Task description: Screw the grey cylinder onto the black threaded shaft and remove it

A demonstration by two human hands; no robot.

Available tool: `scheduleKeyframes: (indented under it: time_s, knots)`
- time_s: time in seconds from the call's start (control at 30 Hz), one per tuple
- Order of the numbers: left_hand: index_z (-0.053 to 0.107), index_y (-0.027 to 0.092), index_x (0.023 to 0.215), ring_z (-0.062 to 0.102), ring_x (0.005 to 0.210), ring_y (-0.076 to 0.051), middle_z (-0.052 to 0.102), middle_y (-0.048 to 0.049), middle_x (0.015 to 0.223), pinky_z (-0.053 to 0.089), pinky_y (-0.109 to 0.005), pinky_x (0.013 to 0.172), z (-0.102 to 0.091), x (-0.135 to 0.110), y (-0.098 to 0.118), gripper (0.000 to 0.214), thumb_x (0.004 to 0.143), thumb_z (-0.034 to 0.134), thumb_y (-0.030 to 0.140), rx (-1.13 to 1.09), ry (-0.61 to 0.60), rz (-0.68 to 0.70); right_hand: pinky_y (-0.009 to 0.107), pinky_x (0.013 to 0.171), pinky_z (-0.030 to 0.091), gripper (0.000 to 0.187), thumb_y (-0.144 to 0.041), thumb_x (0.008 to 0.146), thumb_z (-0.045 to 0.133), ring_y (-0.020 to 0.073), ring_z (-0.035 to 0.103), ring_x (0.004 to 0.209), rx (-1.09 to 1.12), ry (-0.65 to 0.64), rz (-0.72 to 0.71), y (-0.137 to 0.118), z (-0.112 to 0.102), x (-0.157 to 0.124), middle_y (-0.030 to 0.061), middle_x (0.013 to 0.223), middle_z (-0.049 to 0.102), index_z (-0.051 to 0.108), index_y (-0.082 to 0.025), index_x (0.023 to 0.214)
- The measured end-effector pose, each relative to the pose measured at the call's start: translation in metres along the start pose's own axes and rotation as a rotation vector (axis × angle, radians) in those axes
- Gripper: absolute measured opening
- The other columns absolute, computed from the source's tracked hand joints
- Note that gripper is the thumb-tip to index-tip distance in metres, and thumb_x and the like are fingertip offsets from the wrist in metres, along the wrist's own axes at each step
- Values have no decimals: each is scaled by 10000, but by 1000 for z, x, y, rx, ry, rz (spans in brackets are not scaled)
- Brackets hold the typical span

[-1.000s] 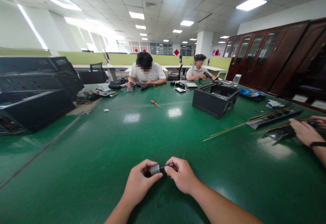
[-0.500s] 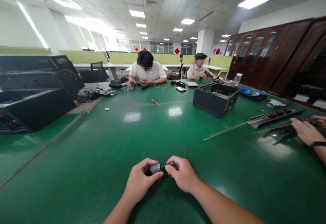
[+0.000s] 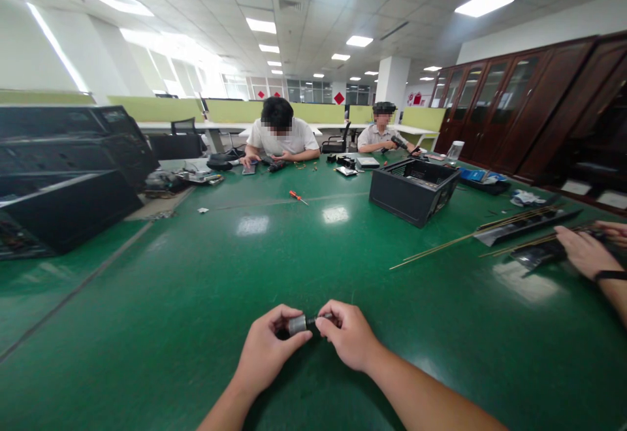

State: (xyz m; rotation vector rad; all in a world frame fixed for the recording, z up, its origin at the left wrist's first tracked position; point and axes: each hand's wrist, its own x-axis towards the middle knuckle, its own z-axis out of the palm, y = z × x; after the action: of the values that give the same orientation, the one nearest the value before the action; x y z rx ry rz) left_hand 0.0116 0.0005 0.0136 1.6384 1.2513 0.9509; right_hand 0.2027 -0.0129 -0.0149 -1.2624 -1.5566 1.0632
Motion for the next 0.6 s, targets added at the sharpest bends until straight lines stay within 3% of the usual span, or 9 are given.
scheduleKeyframes:
  time_s: [0.6]
  knots:
    - [693, 175, 867, 697, 776, -238, 745, -48, 808, 542, -332, 741, 0, 0, 1, 269, 662, 797, 315, -35, 22, -3, 223, 560, 383, 147, -297, 884, 583, 128, 551, 600, 45, 6, 17, -1, -1, 1, -15, 662, 612, 645, -178, 823]
